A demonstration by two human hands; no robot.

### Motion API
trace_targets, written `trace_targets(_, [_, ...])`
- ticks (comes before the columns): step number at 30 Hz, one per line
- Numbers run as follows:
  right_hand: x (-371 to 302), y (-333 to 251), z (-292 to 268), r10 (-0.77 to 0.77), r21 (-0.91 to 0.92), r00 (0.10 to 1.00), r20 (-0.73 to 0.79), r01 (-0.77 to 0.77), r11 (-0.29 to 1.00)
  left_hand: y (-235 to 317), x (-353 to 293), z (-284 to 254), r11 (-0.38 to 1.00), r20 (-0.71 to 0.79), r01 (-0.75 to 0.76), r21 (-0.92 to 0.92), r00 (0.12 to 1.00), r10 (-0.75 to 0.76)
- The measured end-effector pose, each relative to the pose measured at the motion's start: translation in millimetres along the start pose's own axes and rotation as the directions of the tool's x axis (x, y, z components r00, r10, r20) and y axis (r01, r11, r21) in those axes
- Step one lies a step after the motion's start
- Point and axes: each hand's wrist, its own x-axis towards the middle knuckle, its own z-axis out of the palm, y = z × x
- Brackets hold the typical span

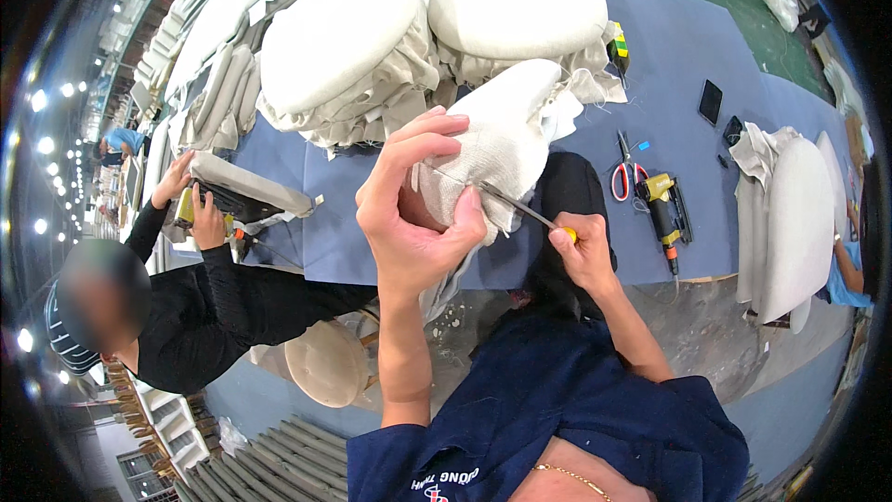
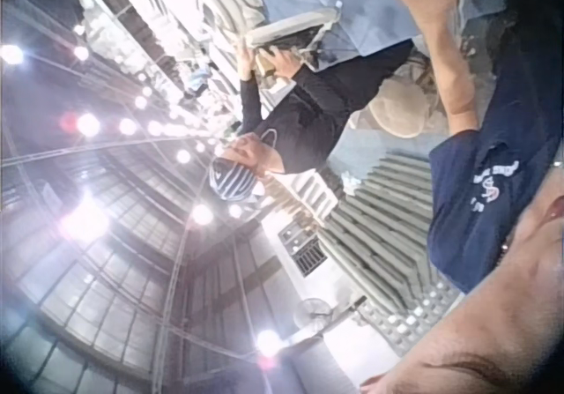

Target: The person staples fabric onto chair cushions using a staple gun, trims excess fabric with scissors, and uses a screwdriver to adjust the fabric. The person works on multiple cushions, flipping them over and securing the fabric on different sides.

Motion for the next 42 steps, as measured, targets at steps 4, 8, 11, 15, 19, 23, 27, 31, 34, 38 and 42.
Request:
trace_targets(4, [11,1,1,-0.017,-0.054,1.000,-0.024,0.016,0.998,-6,-2,1,0.999,-0.022,-0.031,-0.011,0.999,0.031])
trace_targets(8, [18,1,0,-0.033,-0.062,0.999,0.004,0.034,0.998,-4,-2,0,1.000,-0.021,-0.015,-0.003,1.000,0.015])
trace_targets(11, [20,2,-1,-0.029,-0.061,0.999,0.026,0.031,0.998,-6,-2,0,1.000,-0.025,-0.020,-0.020,0.999,0.020])
trace_targets(15, [25,4,3,-0.058,-0.103,0.997,-0.048,0.052,0.993,-6,-1,1,1.000,-0.004,-0.013,-0.001,1.000,0.013])
trace_targets(19, [34,8,13,-0.096,-0.127,0.982,-0.166,0.075,0.989,-8,4,4,1.000,0.022,-0.010,0.023,1.000,0.009])
trace_targets(23, [48,9,35,-0.042,0.002,0.988,-0.146,0.042,0.999,-16,19,4,0.999,0.052,0.025,-0.033,0.998,-0.023])
trace_targets(27, [64,23,46,0.043,0.395,0.967,0.250,-0.142,0.907,-25,35,3,0.996,0.067,0.084,-0.004,0.994,-0.084])
trace_targets(31, [75,31,55,-0.064,0.621,0.845,0.531,-0.337,0.708,-34,50,12,0.996,0.094,0.084,0.020,0.992,-0.086])
trace_targets(34, [84,20,45,-0.169,0.636,0.731,0.661,-0.427,0.643,-39,57,13,0.994,0.105,0.103,0.041,0.989,-0.107])
trace_targets(38, [80,33,50,-0.542,0.478,0.323,0.776,-0.861,0.171,-41,59,16,0.990,0.092,0.139,0.013,0.986,-0.140])
trace_targets(42, [79,45,46,-0.585,0.436,0.277,0.762,-0.888,0.148,-37,56,15,0.993,0.105,0.120,-0.007,0.987,-0.118])
